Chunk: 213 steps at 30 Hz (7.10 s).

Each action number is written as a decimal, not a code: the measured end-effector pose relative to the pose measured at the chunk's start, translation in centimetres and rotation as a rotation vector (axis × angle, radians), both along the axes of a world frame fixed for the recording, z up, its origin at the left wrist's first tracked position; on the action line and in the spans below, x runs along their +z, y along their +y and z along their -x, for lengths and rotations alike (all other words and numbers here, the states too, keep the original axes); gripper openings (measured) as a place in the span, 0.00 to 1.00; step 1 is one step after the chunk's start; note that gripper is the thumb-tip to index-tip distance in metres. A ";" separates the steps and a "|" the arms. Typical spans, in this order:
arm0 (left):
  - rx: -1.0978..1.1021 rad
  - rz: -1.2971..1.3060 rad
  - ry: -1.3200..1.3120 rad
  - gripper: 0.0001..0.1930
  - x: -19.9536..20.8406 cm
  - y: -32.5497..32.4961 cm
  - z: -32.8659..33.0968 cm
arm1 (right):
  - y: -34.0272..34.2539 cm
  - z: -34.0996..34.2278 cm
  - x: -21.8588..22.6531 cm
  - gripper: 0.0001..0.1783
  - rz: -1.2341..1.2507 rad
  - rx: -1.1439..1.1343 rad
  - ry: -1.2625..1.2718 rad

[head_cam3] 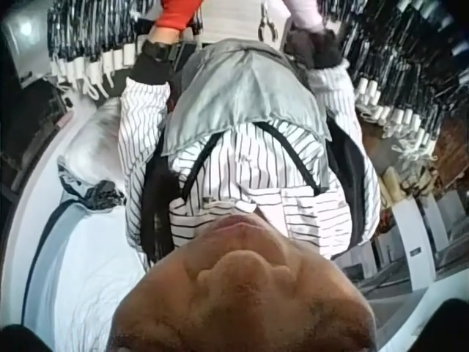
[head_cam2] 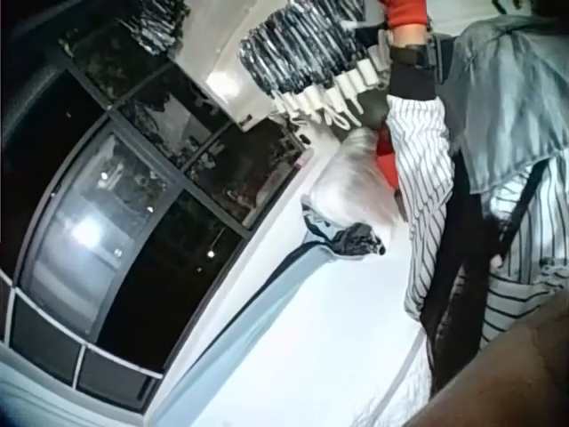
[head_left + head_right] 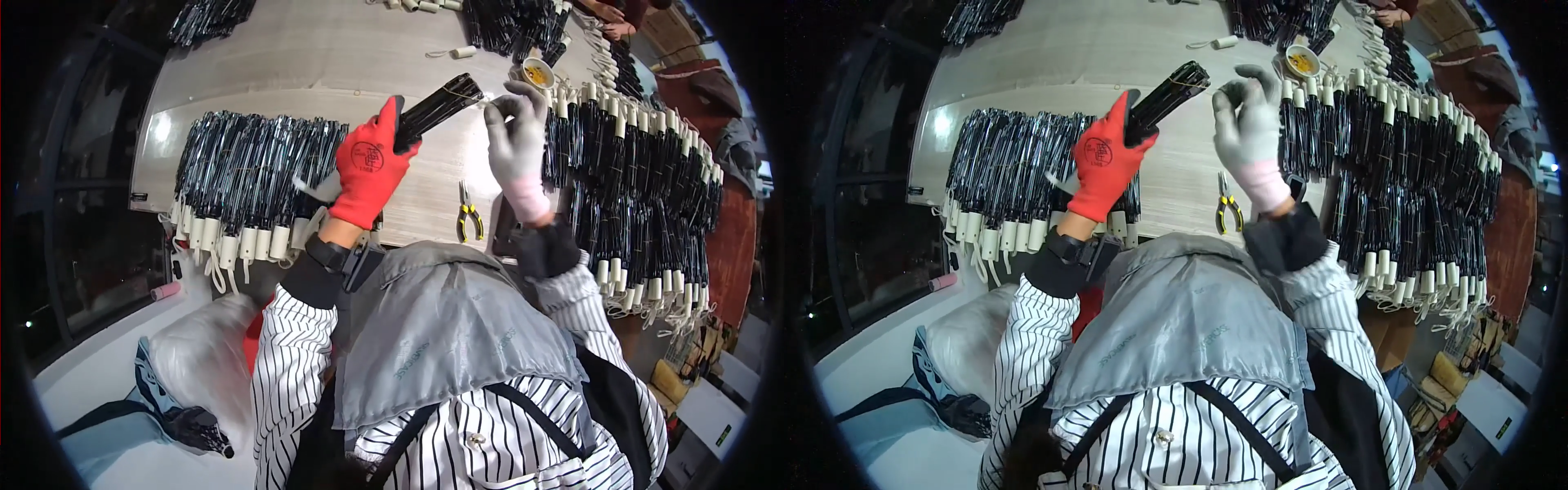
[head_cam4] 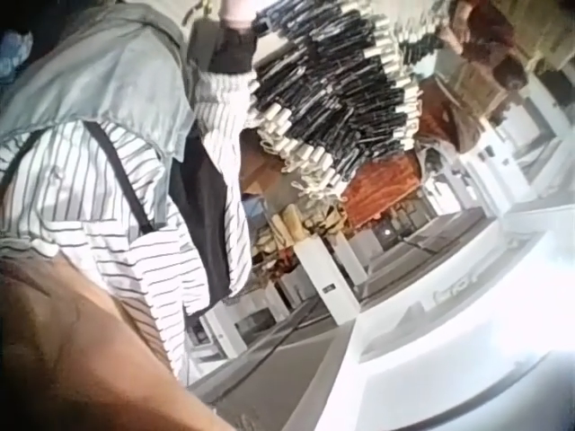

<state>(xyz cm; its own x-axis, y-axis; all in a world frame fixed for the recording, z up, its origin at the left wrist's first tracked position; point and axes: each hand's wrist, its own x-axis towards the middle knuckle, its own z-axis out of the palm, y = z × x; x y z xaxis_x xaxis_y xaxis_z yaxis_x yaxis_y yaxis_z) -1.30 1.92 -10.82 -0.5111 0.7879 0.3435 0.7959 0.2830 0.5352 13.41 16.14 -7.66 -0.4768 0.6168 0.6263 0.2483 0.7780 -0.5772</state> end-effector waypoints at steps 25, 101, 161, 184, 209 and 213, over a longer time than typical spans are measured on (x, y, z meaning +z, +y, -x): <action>-0.465 0.529 0.030 0.21 -4.9 -1.0 -5.9 | 0.5 -11.7 -2.9 0.11 1.577 0.638 -0.393; -0.119 -1.382 -0.899 0.22 21.5 -16.9 18.6 | -3.4 3.4 11.8 0.27 0.867 0.830 -0.326; -0.028 -1.363 -1.314 0.15 15.8 -7.7 7.3 | -10.1 11.0 7.9 0.22 0.852 0.971 -0.137; -0.157 -0.256 -0.456 0.21 4.8 -5.5 5.1 | 0.3 9.3 11.2 0.26 0.410 0.829 -0.696; -0.113 0.081 -1.887 0.13 4.6 -7.9 1.1 | -5.5 -6.6 -9.7 0.08 1.925 0.367 0.030; -0.187 0.106 -1.825 0.12 4.9 -7.1 0.5 | -4.1 -5.4 -4.9 0.10 1.376 0.460 -0.608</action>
<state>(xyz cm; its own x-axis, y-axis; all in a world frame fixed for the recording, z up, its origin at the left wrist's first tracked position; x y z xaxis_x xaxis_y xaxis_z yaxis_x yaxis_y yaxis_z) -1.78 -5.18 -5.90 -0.0593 0.8506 -0.5225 -0.6672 0.3556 0.6545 18.80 12.04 -12.58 -0.7387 0.2668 -0.6189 0.5967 -0.1680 -0.7847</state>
